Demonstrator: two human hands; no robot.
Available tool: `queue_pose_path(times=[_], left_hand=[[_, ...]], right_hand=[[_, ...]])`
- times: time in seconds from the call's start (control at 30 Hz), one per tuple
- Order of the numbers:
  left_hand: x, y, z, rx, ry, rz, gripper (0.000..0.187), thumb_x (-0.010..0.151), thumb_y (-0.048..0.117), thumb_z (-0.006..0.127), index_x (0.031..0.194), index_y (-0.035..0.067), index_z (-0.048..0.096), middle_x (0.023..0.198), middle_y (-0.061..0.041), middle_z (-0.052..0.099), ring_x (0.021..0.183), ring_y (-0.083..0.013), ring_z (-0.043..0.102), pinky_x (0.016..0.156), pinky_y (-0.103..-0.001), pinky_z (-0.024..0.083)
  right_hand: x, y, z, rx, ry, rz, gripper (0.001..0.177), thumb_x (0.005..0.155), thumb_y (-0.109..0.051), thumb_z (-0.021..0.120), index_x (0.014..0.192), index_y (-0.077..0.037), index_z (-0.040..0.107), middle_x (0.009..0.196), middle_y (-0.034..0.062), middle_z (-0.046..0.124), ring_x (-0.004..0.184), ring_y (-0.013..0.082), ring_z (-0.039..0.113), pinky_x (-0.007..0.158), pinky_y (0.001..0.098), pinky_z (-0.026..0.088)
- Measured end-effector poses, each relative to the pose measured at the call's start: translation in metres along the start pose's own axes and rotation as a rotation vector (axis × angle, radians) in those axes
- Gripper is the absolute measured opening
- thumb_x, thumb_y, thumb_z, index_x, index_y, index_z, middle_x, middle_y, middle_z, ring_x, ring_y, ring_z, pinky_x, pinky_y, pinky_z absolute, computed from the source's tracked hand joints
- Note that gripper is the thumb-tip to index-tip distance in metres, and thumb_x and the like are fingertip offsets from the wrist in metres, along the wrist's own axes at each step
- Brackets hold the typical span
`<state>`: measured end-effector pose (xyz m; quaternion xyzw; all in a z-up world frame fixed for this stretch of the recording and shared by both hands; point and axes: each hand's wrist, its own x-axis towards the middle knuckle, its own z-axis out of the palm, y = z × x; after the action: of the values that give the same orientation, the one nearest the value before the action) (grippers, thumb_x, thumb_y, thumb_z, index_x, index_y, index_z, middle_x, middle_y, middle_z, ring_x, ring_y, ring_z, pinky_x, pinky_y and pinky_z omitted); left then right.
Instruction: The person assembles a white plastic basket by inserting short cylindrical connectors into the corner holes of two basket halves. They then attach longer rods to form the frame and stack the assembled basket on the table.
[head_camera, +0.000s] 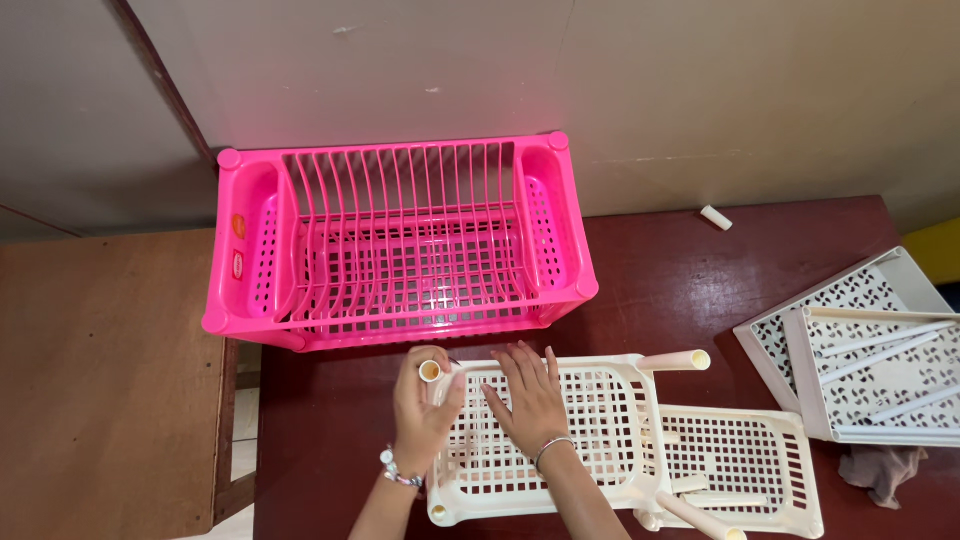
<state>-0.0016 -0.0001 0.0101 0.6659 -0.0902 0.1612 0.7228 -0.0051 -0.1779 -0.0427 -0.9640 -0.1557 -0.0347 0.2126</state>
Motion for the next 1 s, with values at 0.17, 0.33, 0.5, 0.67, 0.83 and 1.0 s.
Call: queue_pose_path(times=[0.17, 0.33, 0.5, 0.67, 0.83, 1.0], left_hand=[[0.001, -0.015, -0.008, 0.010, 0.016, -0.339, 0.027, 0.095, 0.010, 0.069, 0.074, 0.005, 0.054, 0.069, 0.005, 0.051, 0.063, -0.0021, 0.043, 0.056, -0.021, 0.036], [0.020, -0.038, -0.035, -0.111, -0.290, -0.384, 0.045, 0.096, 0.010, 0.068, 0.058, 0.005, 0.045, 0.056, 0.007, 0.038, 0.056, -0.0033, 0.033, 0.051, -0.024, 0.026], [0.030, -0.041, -0.049, -0.134, -0.395, -0.428, 0.038, 0.092, 0.008, 0.071, 0.061, 0.005, 0.049, 0.062, 0.006, 0.046, 0.061, -0.0042, 0.040, 0.055, -0.025, 0.032], [0.027, -0.015, -0.029, -0.124, -0.182, -0.323, 0.022, 0.092, 0.007, 0.071, 0.108, 0.003, 0.056, 0.107, -0.006, 0.055, 0.100, -0.0116, 0.052, 0.088, -0.028, 0.043], [-0.005, 0.021, 0.006, 0.528, 0.265, 0.199, 0.095, 0.078, 0.005, 0.078, 0.153, -0.002, 0.021, 0.158, -0.019, 0.028, 0.146, -0.0303, 0.031, 0.122, -0.044, 0.025], [-0.105, 0.034, 0.070, 0.747, 0.153, 0.128, 0.085, 0.087, 0.027, 0.068, 0.153, -0.004, 0.025, 0.160, -0.027, 0.025, 0.152, -0.0424, 0.025, 0.124, -0.055, 0.023]], right_hand=[[0.000, 0.001, 0.001, 0.012, -0.009, -0.004, 0.056, 0.099, -0.047, 0.054, 0.140, -0.010, 0.051, 0.142, 0.0124, 0.052, 0.143, 0.0301, 0.038, 0.123, 0.0557, 0.012], [-0.001, 0.000, 0.004, 0.024, 0.026, -0.020, 0.055, 0.099, -0.046, 0.052, 0.142, -0.011, 0.051, 0.144, 0.0116, 0.051, 0.144, 0.0294, 0.037, 0.124, 0.0560, 0.012], [0.004, 0.002, 0.000, 0.061, -0.026, -0.031, 0.061, 0.097, -0.048, 0.055, 0.146, -0.013, 0.046, 0.150, 0.0122, 0.046, 0.149, 0.0290, 0.031, 0.123, 0.0560, 0.009], [0.009, -0.001, -0.025, 0.194, -0.048, -0.061, 0.074, 0.093, -0.050, 0.061, 0.153, -0.011, 0.038, 0.162, 0.0172, 0.030, 0.152, 0.0337, 0.020, 0.121, 0.0555, 0.008], [-0.032, -0.017, -0.061, 0.238, 0.122, -0.182, 0.066, 0.098, -0.038, 0.067, 0.153, -0.011, 0.044, 0.165, 0.0176, 0.034, 0.155, 0.0363, 0.028, 0.126, 0.0529, 0.023], [-0.146, 0.025, -0.107, 0.744, -0.018, -0.194, 0.052, 0.092, -0.030, 0.070, 0.138, -0.011, 0.060, 0.147, 0.0173, 0.054, 0.136, 0.0391, 0.049, 0.111, 0.0459, 0.043]])
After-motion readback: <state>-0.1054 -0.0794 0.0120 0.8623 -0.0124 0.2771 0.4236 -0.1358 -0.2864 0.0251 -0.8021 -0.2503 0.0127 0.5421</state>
